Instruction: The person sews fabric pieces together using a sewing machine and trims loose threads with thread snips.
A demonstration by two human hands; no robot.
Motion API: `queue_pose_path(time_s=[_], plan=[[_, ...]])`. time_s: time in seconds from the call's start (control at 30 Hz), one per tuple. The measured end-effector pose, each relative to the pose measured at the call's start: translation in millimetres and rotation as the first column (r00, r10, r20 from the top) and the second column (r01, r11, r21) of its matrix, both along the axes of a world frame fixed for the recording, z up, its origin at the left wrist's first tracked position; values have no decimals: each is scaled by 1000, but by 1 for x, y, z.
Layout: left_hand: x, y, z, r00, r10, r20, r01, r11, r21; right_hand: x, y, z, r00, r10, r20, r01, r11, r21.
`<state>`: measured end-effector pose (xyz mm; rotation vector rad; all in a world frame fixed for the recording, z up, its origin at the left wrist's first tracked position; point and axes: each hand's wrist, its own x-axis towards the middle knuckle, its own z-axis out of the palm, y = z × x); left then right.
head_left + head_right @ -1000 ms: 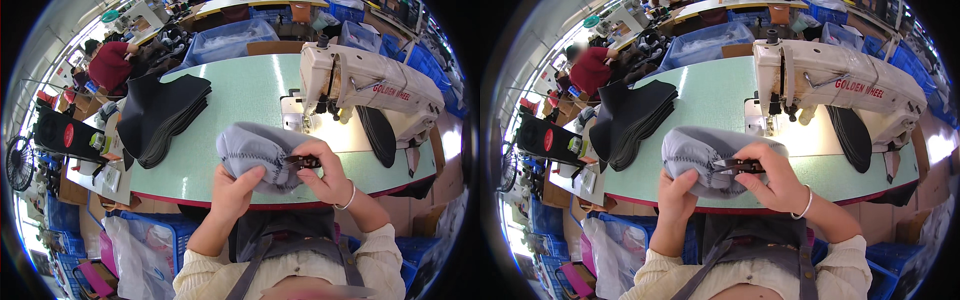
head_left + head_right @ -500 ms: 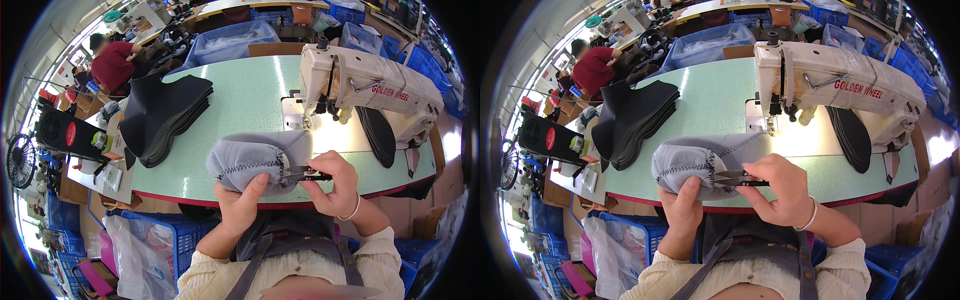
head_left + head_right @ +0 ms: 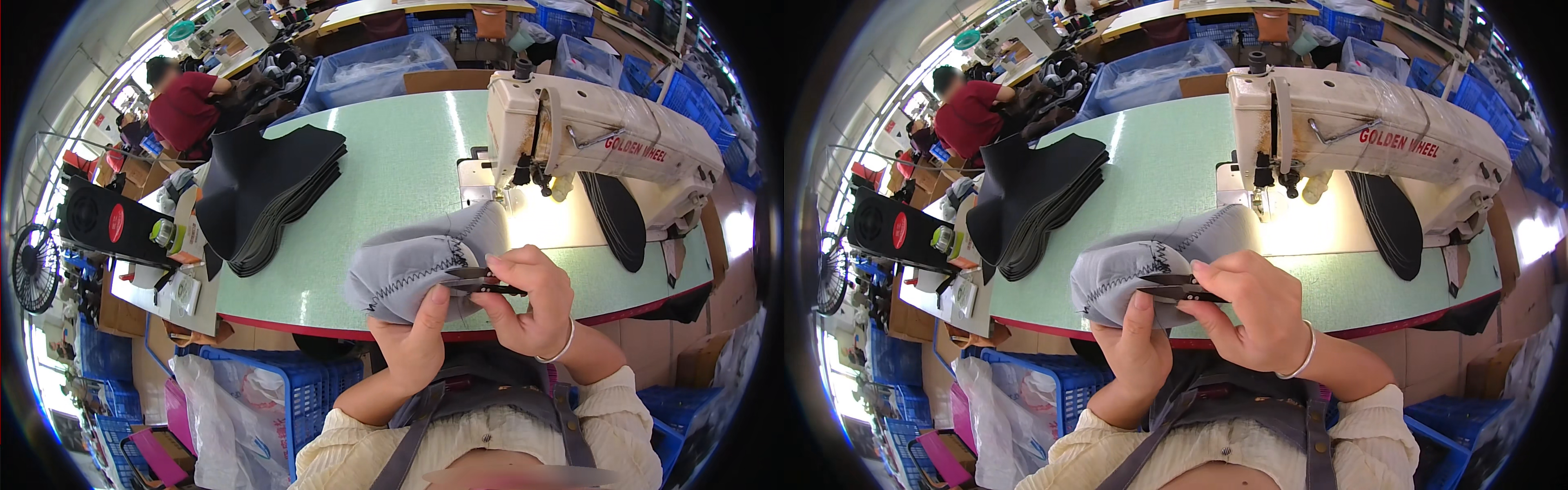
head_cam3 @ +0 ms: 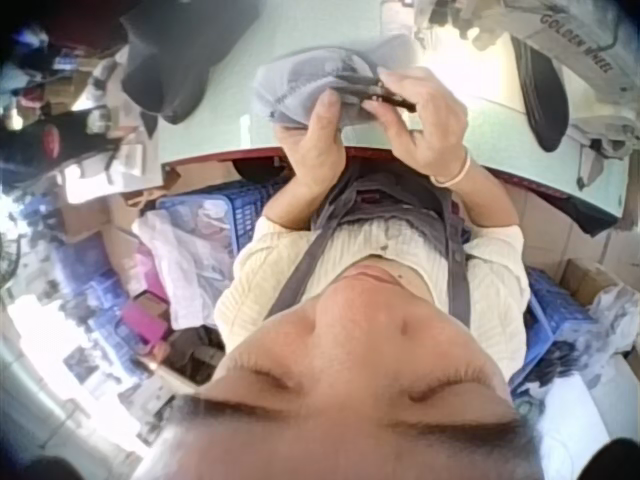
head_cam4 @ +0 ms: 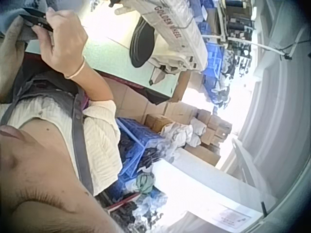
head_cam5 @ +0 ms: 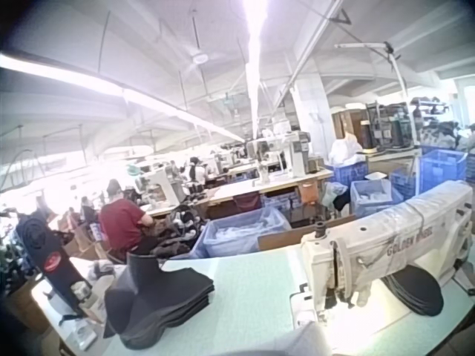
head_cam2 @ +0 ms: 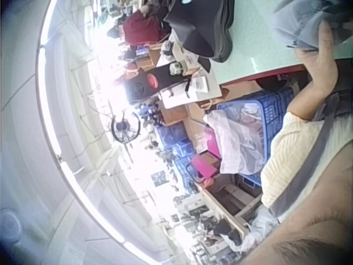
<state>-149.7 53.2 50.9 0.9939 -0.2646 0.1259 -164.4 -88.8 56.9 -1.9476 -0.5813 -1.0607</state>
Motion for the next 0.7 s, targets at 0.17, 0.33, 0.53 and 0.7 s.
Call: queue_pose_path(time_s=[0.17, 0.33, 0.53, 0.7], plan=[[-2, 7, -10, 999, -46, 20, 44, 993, 112, -5, -9, -2, 992, -29, -122, 39, 996, 83], [2, 20, -28, 978, -164, 131, 142, 976, 167, -9, -21, 3, 868, 305, -392, -183, 930, 319], [4, 21, -37, 940, -247, 236, 154, 923, 352, -2, -17, 16, 717, 466, -519, -271, 871, 409], [6, 22, -37, 910, -386, 152, 353, 912, 208, 16, -8, 0, 854, 439, -278, -354, 884, 307]])
